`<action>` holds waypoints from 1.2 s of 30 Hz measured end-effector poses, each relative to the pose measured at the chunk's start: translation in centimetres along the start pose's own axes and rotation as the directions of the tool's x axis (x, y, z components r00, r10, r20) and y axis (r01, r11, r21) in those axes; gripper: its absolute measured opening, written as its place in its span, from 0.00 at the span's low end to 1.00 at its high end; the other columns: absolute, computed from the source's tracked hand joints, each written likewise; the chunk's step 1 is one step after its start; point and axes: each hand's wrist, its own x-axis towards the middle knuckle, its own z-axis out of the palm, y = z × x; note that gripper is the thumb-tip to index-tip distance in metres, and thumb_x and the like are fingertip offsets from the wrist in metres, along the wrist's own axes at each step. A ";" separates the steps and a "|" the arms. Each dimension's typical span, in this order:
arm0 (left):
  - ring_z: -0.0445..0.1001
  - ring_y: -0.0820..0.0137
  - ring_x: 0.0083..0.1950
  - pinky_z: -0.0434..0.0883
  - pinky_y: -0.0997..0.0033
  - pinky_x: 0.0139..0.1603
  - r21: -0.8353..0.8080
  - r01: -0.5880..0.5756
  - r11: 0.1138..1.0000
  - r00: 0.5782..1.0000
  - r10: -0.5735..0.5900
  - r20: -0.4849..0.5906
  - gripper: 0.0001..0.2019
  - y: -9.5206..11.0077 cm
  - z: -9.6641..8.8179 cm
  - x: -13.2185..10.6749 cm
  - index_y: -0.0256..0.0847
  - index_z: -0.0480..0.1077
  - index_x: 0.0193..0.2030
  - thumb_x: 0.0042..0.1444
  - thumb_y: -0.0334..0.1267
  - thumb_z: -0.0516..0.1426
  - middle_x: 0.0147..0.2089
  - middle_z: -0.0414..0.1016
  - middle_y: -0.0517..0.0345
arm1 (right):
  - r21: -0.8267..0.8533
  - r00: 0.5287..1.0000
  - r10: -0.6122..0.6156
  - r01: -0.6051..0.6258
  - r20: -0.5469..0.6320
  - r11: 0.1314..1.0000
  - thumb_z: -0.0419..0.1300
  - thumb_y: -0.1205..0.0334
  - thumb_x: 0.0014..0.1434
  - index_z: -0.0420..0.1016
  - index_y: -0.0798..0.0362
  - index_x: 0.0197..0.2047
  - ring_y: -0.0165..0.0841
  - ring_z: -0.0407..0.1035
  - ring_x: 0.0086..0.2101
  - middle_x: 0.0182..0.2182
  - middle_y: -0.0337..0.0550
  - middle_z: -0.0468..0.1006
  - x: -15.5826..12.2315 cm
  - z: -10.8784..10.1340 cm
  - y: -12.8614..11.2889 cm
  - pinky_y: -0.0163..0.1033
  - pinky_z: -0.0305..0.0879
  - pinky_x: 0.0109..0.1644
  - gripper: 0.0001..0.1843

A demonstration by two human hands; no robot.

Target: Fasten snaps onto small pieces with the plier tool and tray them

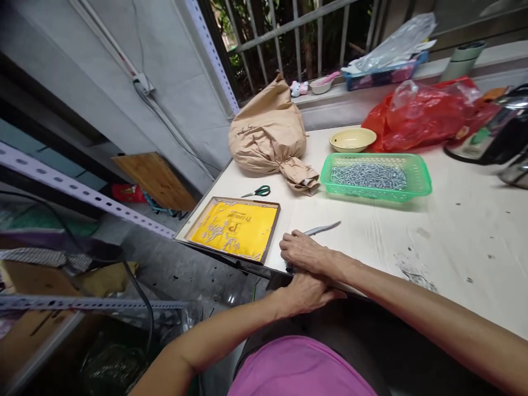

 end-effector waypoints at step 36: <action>0.74 0.52 0.44 0.68 0.60 0.44 0.281 0.800 0.530 0.593 -0.770 -0.236 0.16 -24.5 -17.1 -10.0 0.39 0.70 0.30 0.50 0.45 0.45 0.35 0.76 0.44 | 0.142 0.717 0.697 -0.689 -0.014 0.711 0.54 0.61 0.63 0.73 0.54 0.39 0.33 0.65 0.39 0.39 0.45 0.72 -7.4 -0.5 -1.5 0.39 0.57 0.41 0.08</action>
